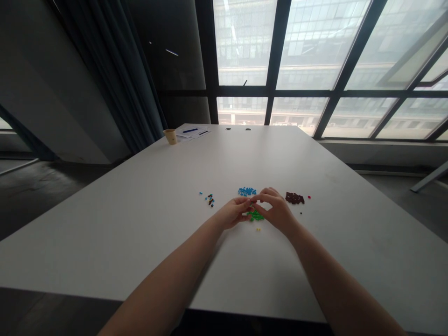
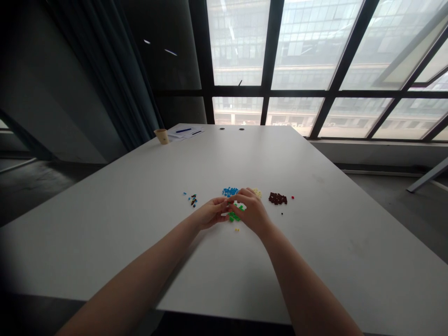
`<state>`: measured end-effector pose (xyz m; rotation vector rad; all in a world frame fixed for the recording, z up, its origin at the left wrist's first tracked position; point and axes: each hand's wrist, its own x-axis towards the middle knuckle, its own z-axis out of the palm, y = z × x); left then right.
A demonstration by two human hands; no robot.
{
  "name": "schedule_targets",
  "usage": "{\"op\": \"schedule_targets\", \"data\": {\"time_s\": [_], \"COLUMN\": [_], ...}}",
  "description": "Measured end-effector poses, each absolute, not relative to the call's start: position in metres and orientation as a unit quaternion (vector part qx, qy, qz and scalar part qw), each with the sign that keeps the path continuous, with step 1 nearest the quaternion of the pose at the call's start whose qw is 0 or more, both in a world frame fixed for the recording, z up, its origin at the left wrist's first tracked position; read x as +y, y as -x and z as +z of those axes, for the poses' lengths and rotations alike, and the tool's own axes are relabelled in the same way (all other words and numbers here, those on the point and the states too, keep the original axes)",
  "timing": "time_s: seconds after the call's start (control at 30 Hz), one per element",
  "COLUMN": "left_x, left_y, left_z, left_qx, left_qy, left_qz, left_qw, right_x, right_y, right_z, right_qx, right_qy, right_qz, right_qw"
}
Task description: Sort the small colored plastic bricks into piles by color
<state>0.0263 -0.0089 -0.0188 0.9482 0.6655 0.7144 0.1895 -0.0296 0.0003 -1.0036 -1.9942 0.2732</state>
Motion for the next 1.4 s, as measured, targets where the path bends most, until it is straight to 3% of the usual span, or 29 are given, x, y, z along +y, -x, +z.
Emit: {"op": "schedule_targets", "data": {"time_s": [0.7,0.83,1.0,1.07,1.17,1.4], "left_x": [-0.007,0.000,0.022,0.028,0.033,0.035], "left_y": [-0.029,-0.020,0.010,0.019,0.024,0.025], "left_z": [-0.023,-0.016,-0.017,-0.021,-0.026,-0.026], "left_qx": [0.298,0.400,0.549,0.573,0.597,0.624], "left_qy": [-0.426,-0.487,-0.650,-0.682,-0.691,-0.666], "left_qz": [0.341,0.409,0.447,0.418,0.384,0.376], "left_qw": [0.783,0.660,0.277,0.178,0.140,0.164], "right_x": [-0.028,-0.020,-0.008,-0.006,-0.004,-0.004], "right_y": [-0.192,-0.205,-0.217,-0.218,-0.218,-0.221], "right_z": [-0.001,-0.008,-0.028,-0.034,-0.037,-0.035], "right_qx": [-0.802,-0.760,-0.744,-0.746,-0.739,-0.730], "right_qy": [0.421,0.511,0.614,0.629,0.644,0.648], "right_qz": [0.036,0.024,0.080,0.087,0.098,0.152], "right_qw": [0.422,0.401,0.253,0.199,0.172,0.156]}}
